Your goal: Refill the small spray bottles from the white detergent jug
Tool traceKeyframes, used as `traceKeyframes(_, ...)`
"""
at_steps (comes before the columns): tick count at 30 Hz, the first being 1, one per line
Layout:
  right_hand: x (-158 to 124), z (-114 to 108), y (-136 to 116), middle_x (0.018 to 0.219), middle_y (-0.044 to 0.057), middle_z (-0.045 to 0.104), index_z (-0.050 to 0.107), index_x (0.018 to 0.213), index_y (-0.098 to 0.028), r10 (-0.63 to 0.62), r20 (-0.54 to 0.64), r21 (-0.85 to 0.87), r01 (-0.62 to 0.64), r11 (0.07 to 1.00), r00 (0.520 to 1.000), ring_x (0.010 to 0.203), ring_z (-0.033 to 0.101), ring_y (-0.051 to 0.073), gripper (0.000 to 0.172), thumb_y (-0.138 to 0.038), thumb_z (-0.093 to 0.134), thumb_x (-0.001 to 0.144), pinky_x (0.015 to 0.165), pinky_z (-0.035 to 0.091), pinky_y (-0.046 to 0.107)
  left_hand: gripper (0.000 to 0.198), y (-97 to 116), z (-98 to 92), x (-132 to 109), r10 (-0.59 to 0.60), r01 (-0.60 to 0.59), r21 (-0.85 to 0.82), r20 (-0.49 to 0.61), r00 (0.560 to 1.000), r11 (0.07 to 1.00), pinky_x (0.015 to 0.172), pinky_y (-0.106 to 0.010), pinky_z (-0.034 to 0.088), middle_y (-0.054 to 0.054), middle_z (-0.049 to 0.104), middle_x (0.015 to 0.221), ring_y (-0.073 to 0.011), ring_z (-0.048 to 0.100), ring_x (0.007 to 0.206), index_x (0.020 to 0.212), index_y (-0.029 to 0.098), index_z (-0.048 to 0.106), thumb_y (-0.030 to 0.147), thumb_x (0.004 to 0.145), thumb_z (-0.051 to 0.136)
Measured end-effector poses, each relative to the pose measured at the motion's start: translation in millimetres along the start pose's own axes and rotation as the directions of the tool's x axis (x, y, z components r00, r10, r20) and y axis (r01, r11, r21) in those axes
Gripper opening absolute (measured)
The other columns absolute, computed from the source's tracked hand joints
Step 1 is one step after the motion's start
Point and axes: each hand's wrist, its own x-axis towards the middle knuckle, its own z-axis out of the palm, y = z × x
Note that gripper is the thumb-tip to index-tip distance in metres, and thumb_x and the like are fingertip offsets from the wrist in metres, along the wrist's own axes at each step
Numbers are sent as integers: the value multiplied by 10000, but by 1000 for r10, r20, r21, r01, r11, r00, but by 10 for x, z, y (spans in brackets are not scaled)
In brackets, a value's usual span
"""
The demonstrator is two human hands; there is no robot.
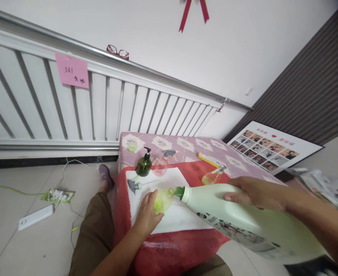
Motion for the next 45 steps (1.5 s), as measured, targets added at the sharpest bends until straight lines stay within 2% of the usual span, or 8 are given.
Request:
traceKeyframes(5, -10, -3, -16, 924, 123, 692, 620, 970, -161, -38, 9, 1, 38, 999, 999, 815, 657, 284, 694, -795, 451, 743, 544, 479, 286, 840, -2, -1, 3, -12, 12, 11, 7, 1000, 1000, 1153, -417, 299, -113, 425, 1432, -276, 371, 1348, 1445, 201, 322, 223, 669, 640)
traceKeyframes(9, -17, -11, -24, 941, 135, 700, 614, 986, -158, -10, 25, 22, 9, 1000, 1000, 825, 663, 289, 689, -783, 469, 735, 555, 483, 289, 847, -30, 10, 4, 1, -1, 15, 9, 1000, 1000, 1165, -401, 282, -107, 426, 1427, -265, 360, 1355, 1452, 200, 316, 228, 671, 643)
traceKeyframes(12, -7, -18, -14, 940, 128, 709, 620, 964, -162, -26, 13, -5, 26, 1000, 1000, 837, 666, 283, 665, -772, 473, 745, 622, 499, 304, 843, -34, 17, 4, 1, -2, 13, 8, 1000, 1000, 1166, -389, 282, -107, 427, 1430, -266, 361, 1355, 1451, 200, 323, 235, 673, 646)
traceKeyframes(18, 2, -16, -9, 955, 124, 705, 609, 1025, -170, -11, 16, -7, 11, 1000, 1000, 861, 677, 301, 672, -765, 468, 747, 568, 493, 291, 848, 10, 16, -3, -29, 29, 11, 17, 999, 1000, 1173, -380, 267, -115, 410, 1457, -272, 350, 1376, 1455, 178, 325, 221, 665, 630)
traceKeyframes(27, -43, -26, -19, 905, 112, 707, 637, 910, -165, -49, -39, -37, 48, 998, 998, 828, 664, 289, 583, -711, 496, 762, 635, 480, 314, 832, 7, 19, -13, -14, 14, 14, 14, 1000, 1000, 1173, -396, 273, -109, 407, 1464, -267, 346, 1375, 1450, 186, 321, 200, 673, 617)
traceKeyframes(32, -46, -32, -18, 958, 144, 685, 604, 993, -143, -40, 2, -12, 40, 999, 999, 816, 663, 285, 644, -736, 476, 775, 561, 483, 294, 844, -3, 17, -8, -3, 3, 12, 15, 1000, 1000, 1172, -399, 278, -115, 406, 1462, -274, 342, 1377, 1455, 180, 307, 225, 677, 630)
traceKeyframes(41, -26, -14, 8, 1005, 162, 671, 584, 1039, -137, -10, 17, -5, 10, 1000, 1000, 878, 666, 311, 667, -742, 455, 790, 599, 504, 317, 827, 41, -9, -7, -25, 25, 5, 10, 1000, 1000, 1168, -416, 283, -111, 423, 1458, -286, 354, 1376, 1440, 197, 334, 225, 667, 626)
traceKeyframes(45, -9, -9, 1, 935, 142, 679, 596, 988, -136, -42, 18, -7, 42, 999, 999, 824, 666, 292, 664, -752, 458, 780, 558, 478, 295, 836, 32, -6, -6, -27, 27, 3, 13, 1000, 1000, 1167, -392, 282, -119, 416, 1459, -280, 357, 1371, 1441, 180, 335, 233, 663, 638)
